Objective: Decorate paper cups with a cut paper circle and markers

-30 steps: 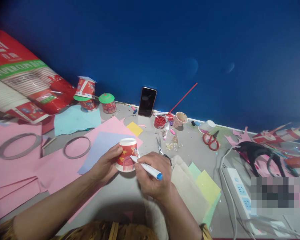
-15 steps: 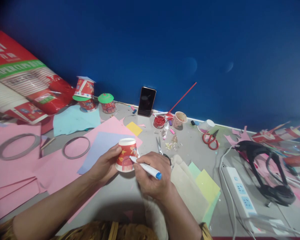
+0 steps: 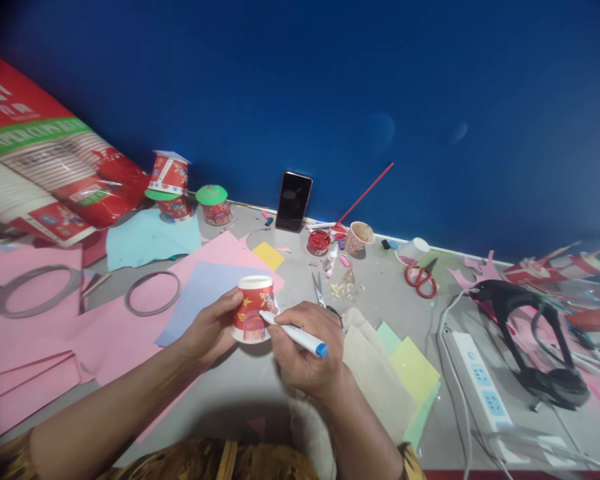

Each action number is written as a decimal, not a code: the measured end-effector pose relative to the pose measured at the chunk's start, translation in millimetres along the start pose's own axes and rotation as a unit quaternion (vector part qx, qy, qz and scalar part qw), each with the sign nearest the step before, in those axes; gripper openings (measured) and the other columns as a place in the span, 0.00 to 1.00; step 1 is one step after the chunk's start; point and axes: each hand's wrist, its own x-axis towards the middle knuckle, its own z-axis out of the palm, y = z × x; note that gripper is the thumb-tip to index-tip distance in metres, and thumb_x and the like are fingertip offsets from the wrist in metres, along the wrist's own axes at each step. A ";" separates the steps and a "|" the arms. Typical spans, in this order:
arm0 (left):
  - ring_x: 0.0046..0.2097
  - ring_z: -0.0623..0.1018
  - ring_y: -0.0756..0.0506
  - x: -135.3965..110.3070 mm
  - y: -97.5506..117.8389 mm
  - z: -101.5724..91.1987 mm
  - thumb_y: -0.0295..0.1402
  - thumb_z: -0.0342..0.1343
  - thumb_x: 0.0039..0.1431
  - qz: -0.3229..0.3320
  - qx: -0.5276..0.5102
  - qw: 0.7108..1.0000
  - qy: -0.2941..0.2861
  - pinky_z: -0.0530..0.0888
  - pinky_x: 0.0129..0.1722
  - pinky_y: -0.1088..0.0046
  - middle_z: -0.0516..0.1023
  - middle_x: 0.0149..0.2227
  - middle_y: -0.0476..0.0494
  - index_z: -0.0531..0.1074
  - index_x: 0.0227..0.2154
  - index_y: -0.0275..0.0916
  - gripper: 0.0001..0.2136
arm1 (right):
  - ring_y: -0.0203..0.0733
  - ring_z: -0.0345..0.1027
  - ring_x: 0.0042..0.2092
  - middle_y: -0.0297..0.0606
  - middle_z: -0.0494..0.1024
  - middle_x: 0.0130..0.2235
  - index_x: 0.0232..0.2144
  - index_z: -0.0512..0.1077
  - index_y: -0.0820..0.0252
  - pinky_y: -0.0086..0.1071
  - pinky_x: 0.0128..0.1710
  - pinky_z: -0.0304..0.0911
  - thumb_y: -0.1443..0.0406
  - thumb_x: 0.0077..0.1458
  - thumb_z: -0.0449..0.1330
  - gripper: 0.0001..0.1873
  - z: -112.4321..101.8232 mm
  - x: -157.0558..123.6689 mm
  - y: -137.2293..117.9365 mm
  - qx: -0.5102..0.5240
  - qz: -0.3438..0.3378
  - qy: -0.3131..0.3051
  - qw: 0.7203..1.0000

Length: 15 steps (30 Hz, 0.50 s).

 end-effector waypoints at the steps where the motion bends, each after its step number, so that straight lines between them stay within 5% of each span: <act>1: 0.38 0.83 0.44 0.3 -0.2 -0.1 0.39 0.76 0.51 -0.001 0.001 1.000 0.000 0.81 0.41 0.70 0.86 0.37 0.40 0.84 0.42 0.34 0.18 | 0.39 0.77 0.25 0.33 0.81 0.26 0.34 0.74 0.56 0.30 0.28 0.70 0.71 0.61 0.61 0.06 0.1 0.2 -0.1 0.002 0.000 -0.001 1.000; 15: 0.39 0.83 0.42 -0.2 0.3 -1.3 0.39 0.77 0.50 -0.005 -0.005 1.000 0.008 0.82 0.42 0.68 0.86 0.39 0.39 0.85 0.41 0.33 0.18 | 0.38 0.77 0.25 0.33 0.81 0.26 0.34 0.74 0.56 0.29 0.28 0.70 0.71 0.62 0.61 0.06 -0.8 0.3 0.3 -0.003 0.004 -0.011 1.000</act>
